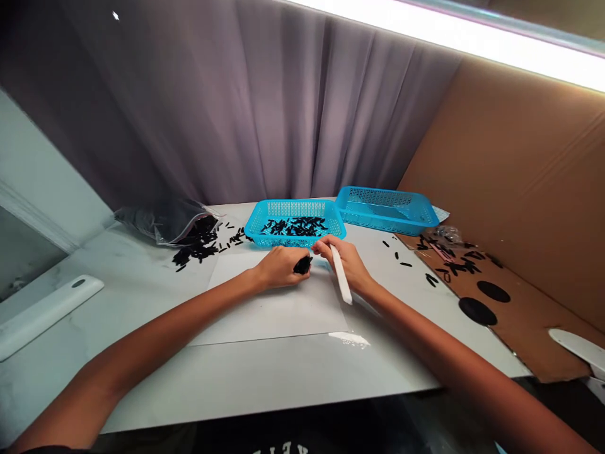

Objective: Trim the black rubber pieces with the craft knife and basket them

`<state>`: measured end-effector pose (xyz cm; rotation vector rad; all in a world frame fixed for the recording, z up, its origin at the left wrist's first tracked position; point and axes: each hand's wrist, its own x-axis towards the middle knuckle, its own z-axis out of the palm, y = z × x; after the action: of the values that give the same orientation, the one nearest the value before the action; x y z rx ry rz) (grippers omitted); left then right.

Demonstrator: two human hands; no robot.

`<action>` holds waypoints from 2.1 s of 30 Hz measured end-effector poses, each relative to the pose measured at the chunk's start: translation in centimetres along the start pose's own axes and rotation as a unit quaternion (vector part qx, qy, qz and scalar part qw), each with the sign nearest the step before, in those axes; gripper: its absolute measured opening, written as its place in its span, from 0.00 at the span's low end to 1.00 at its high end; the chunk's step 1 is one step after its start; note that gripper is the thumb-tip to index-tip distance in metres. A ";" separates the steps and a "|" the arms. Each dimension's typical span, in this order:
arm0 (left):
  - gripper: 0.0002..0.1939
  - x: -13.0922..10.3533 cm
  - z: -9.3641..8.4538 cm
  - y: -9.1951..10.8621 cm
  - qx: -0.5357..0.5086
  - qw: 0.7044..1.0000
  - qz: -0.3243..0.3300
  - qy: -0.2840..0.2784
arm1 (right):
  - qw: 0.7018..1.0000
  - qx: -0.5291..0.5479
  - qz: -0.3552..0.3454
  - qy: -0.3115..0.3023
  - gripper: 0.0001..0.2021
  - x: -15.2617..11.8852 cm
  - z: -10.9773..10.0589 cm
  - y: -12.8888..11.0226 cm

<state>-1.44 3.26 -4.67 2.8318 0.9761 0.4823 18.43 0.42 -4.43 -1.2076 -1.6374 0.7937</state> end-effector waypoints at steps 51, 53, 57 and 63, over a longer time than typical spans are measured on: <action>0.03 -9.3 -2.1 3.9 -0.366 0.898 -0.198 0.147 | 0.916 -0.252 -0.301 -0.080 0.05 -5.9 2.6 -2.3; 0.02 -9.2 -2.2 4.1 -0.414 0.870 -0.228 0.137 | 0.909 -0.253 -0.324 -0.073 0.05 -5.9 2.5 -2.6; 0.01 -9.1 -2.2 4.2 -0.501 0.815 -0.265 0.121 | 0.909 -0.252 -0.329 -0.048 0.04 -5.9 2.4 -3.0; 0.01 -9.2 -2.4 4.1 -0.571 0.768 -0.271 0.100 | 0.919 -0.242 -0.310 -0.031 0.03 -6.1 2.4 -3.5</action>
<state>-6.69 -5.65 -3.96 1.3583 0.9670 0.8960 15.50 -6.42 -4.00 -0.8829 -2.1810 0.0211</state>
